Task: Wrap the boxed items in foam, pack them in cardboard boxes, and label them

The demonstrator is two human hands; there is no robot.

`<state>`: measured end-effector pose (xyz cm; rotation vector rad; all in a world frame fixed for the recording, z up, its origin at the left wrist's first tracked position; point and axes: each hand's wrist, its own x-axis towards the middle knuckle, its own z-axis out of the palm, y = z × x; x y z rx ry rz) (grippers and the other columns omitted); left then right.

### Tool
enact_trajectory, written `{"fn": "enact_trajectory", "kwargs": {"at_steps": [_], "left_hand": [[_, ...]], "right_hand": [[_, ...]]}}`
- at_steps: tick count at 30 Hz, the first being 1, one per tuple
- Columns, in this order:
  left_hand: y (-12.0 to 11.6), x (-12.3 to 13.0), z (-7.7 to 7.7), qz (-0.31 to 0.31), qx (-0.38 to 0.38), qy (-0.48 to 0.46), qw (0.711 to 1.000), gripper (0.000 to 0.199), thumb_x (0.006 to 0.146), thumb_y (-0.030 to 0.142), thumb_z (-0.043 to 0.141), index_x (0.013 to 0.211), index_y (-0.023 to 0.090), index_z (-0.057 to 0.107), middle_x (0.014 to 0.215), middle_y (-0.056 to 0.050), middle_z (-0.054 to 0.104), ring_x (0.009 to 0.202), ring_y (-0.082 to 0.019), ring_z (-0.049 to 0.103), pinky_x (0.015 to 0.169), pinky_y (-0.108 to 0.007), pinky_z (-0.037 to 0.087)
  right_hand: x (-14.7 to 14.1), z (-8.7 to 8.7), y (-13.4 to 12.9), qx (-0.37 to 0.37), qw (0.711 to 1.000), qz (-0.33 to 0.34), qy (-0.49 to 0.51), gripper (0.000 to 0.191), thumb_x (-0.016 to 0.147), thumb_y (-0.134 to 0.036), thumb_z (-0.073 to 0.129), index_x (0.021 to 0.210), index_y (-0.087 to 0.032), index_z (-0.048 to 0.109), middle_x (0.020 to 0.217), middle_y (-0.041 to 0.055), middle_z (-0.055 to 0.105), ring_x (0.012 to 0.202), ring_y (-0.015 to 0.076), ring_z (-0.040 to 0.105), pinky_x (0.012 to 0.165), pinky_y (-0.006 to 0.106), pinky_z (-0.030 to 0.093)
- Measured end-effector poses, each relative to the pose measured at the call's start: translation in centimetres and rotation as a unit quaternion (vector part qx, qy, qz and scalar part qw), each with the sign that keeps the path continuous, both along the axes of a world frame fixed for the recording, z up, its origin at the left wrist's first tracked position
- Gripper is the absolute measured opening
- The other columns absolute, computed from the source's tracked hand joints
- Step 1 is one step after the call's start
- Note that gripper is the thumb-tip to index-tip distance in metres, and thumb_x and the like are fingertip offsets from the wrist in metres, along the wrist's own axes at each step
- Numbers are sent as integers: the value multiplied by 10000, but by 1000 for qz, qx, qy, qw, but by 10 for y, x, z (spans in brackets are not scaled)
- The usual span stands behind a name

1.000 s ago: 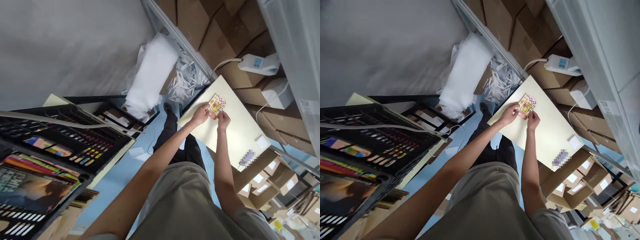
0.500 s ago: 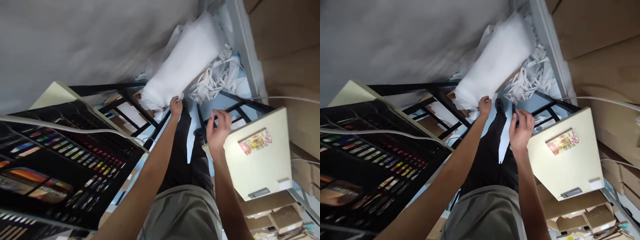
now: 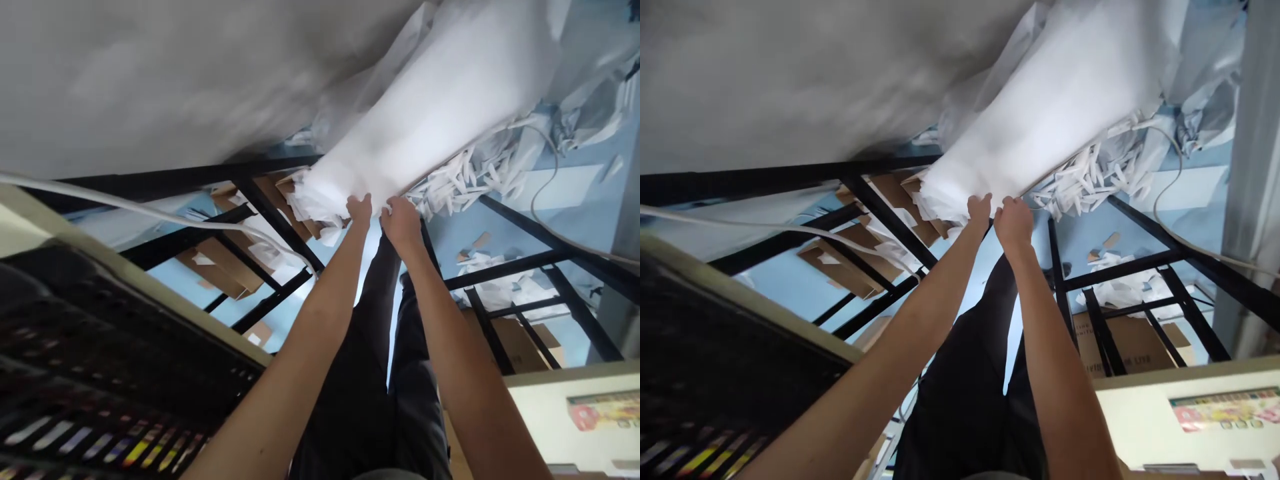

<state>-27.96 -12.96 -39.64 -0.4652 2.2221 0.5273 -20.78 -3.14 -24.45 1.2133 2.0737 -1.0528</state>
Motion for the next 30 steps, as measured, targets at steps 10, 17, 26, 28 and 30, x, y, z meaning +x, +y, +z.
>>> {"fn": "enact_trajectory", "kwargs": {"at_steps": [10,17,26,28,30], "left_hand": [[1,9,-7,122,-99,34,987,872,912,445,953,1573,89,510,1611,-325,584,1531,-416,618,1246,-471,501],[-16,13,-1,129,-43,74,988,371,951,307,884,1265,182,732,1419,-173,744,1349,-312,733,1218,-450,533],[-5,17,51,208,80,185,957,171,981,229,770,873,236,637,1175,-73,736,1358,-228,650,1207,-366,502],[-1,18,72,254,144,162,942,211,963,198,744,820,237,594,1011,-26,689,1194,-194,692,1075,-308,553],[3,16,91,304,218,97,922,268,943,207,731,760,234,536,835,10,594,958,-166,688,904,-265,570]], "right_hand": [[15,-29,-13,-10,999,24,-22,304,1096,-165,554,1312,-117,762,1309,211,793,1255,348,722,1112,444,537],[11,-33,-23,-17,1000,19,-2,279,1099,-200,550,1291,-156,748,1277,193,792,1224,335,727,1085,447,547],[8,-29,-16,-42,998,26,49,334,1080,-215,592,1379,-151,727,1359,212,770,1320,362,711,1187,530,553],[5,-27,-16,-53,994,33,88,491,1037,-244,686,1519,-153,655,1508,221,710,1440,374,651,1258,560,518],[2,-24,-16,-55,991,29,115,729,1003,-272,743,1682,-159,505,1687,231,584,1572,382,554,1317,584,474]]}}
